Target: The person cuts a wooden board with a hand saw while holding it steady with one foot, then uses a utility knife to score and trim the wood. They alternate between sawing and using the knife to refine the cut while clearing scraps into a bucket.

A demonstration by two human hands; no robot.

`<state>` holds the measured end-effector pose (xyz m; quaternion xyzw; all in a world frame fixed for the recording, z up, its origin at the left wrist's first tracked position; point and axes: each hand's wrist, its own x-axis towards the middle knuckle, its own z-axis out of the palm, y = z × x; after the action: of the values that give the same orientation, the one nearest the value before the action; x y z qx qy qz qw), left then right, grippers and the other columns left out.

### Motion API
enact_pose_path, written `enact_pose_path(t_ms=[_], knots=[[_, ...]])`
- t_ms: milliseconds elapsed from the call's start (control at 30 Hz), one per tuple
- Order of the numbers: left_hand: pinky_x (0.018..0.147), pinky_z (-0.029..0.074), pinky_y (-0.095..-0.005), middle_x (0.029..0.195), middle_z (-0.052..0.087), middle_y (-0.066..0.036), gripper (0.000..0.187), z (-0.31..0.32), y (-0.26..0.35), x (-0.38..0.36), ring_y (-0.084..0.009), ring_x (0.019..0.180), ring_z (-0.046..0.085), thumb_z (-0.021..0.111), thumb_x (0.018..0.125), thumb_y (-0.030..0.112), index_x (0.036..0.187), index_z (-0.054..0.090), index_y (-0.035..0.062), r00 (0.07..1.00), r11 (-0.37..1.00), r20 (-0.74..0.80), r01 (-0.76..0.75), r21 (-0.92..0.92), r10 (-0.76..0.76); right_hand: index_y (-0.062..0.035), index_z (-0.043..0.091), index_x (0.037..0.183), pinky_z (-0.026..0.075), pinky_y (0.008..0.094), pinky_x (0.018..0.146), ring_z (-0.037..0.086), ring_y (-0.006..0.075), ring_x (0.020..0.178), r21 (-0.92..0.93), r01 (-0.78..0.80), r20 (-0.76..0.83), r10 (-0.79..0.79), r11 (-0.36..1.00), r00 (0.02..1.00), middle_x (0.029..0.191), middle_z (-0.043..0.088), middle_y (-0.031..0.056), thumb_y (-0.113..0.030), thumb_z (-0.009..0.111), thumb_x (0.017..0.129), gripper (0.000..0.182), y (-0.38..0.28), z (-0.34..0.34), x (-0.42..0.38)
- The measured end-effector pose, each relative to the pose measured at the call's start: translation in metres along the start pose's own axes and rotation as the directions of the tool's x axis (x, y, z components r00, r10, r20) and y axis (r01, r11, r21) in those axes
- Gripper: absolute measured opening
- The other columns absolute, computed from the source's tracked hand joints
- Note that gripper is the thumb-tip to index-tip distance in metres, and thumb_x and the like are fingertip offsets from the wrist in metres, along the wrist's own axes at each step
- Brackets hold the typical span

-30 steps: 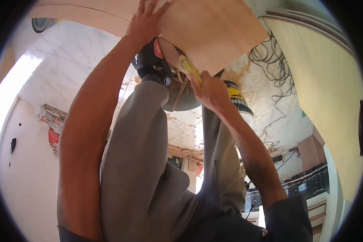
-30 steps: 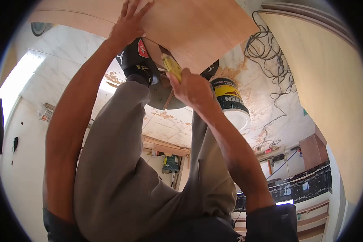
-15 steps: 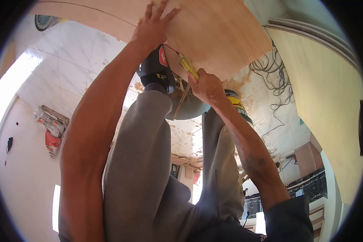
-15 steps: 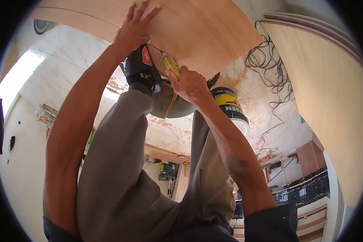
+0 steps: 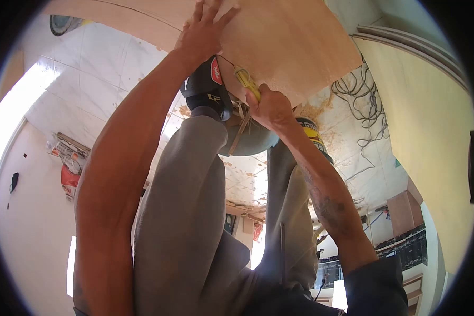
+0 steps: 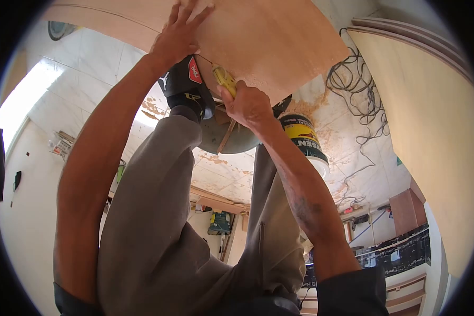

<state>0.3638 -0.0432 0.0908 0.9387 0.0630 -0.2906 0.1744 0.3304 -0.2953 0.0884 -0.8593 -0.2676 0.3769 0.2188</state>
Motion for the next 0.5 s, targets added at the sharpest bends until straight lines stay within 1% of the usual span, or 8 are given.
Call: enact_pose_path(t_ms=[67, 100, 200, 233, 267, 367, 433, 500], knots=[[0.108, 0.041, -0.0659, 0.168, 0.002, -0.017, 0.11, 0.01, -0.011, 0.008, -0.0521, 0.151, 0.008, 0.083, 0.069, 0.009, 0.16, 0.023, 0.0243, 0.994, 0.999, -0.101, -0.039, 0.028, 0.042, 0.0002, 0.059, 0.084, 0.053, 0.0447, 0.046, 0.067, 0.0386, 0.054, -0.017, -0.009, -0.006, 0.008, 1.0, 1.0, 0.056, 0.061, 0.0204, -0.047, 0.054, 0.101, 0.051, 0.002, -0.002, -0.013], [0.109, 0.041, -0.0659, 0.168, 0.002, -0.017, 0.11, 0.013, -0.005, 0.002, -0.0522, 0.151, 0.008, 0.083, 0.069, 0.008, 0.16, 0.023, 0.0245, 0.989, 0.998, -0.132, -0.058, 0.024, 0.06, 0.0001, 0.059, 0.084, 0.053, 0.0454, 0.046, 0.067, 0.0389, 0.054, -0.047, 0.008, 0.052, -0.006, 0.999, 0.999, 0.056, 0.062, 0.02, -0.048, 0.055, 0.1, 0.051, 0.003, -0.016, -0.038], [0.109, 0.04, -0.0667, 0.168, 0.003, -0.016, 0.108, 0.006, -0.003, 0.004, -0.052, 0.151, 0.007, 0.081, 0.07, 0.006, 0.159, 0.024, 0.0249, 0.998, 1.0, -0.058, 0.002, -0.008, -0.002, -0.0004, 0.056, 0.09, 0.053, 0.0464, 0.047, 0.066, 0.0374, 0.051, -0.039, -0.264, 0.276, 0.264, 0.964, 0.924, 0.06, 0.063, 0.0171, -0.045, 0.061, 0.098, 0.046, -0.014, -0.093, -0.138], [0.11, 0.039, -0.0667, 0.168, 0.003, -0.015, 0.108, 0.008, -0.002, 0.006, -0.0519, 0.151, 0.007, 0.081, 0.07, 0.006, 0.159, 0.024, 0.0249, 0.999, 1.0, -0.03, 0.03, -0.002, -0.03, -0.0003, 0.055, 0.092, 0.053, 0.0471, 0.048, 0.066, 0.0371, 0.051, 0.006, -0.198, 0.252, 0.19, 0.98, 0.949, 0.061, 0.064, 0.0173, -0.041, 0.065, 0.096, 0.042, -0.014, -0.118, -0.177], [0.109, 0.04, -0.0665, 0.168, 0.003, -0.015, 0.108, 0.01, 0.0, 0.006, -0.0515, 0.151, 0.007, 0.082, 0.069, 0.006, 0.159, 0.025, 0.0251, 0.998, 1.0, -0.051, 0.027, 0.008, -0.026, -0.0007, 0.055, 0.091, 0.053, 0.0468, 0.048, 0.066, 0.0373, 0.051, -0.002, -0.271, 0.321, 0.258, 0.963, 0.912, 0.061, 0.064, 0.0174, -0.038, 0.068, 0.094, 0.04, -0.022, -0.143, -0.201], [0.109, 0.041, -0.066, 0.168, 0.003, -0.015, 0.11, 0.011, -0.005, 0.005, -0.0504, 0.152, 0.008, 0.083, 0.068, 0.007, 0.159, 0.025, 0.0255, 0.997, 0.999, -0.074, 0.024, 0.026, -0.022, -0.0005, 0.056, 0.092, 0.054, 0.0462, 0.049, 0.066, 0.0369, 0.051, 0.107, -0.311, 0.299, 0.268, 0.944, 0.916, 0.061, 0.064, 0.0174, -0.04, 0.068, 0.094, 0.041, -0.027, -0.15, -0.197], [0.109, 0.041, -0.0658, 0.168, 0.004, -0.015, 0.111, 0.01, -0.001, 0.004, -0.0497, 0.152, 0.008, 0.084, 0.066, 0.007, 0.159, 0.026, 0.0256, 0.997, 1.0, -0.07, 0.013, -0.003, -0.013, 0.0015, 0.058, 0.091, 0.054, 0.0462, 0.049, 0.065, 0.0384, 0.051, -0.009, -0.224, 0.266, 0.218, 0.975, 0.939, 0.058, 0.063, 0.018, -0.042, 0.062, 0.098, 0.044, 0.001, -0.088, -0.127], [0.108, 0.041, -0.0658, 0.168, 0.004, -0.015, 0.111, 0.014, 0.005, -0.005, -0.0501, 0.152, 0.008, 0.084, 0.066, 0.007, 0.159, 0.026, 0.0258, 0.999, 1.0, -0.05, -0.004, -0.015, 0.003, 0.0031, 0.059, 0.083, 0.055, 0.0468, 0.051, 0.065, 0.0401, 0.052, 0.027, -0.079, 0.11, 0.075, 0.997, 0.991, 0.056, 0.061, 0.0203, -0.048, 0.056, 0.099, 0.054, 0.014, -0.026, -0.055]])
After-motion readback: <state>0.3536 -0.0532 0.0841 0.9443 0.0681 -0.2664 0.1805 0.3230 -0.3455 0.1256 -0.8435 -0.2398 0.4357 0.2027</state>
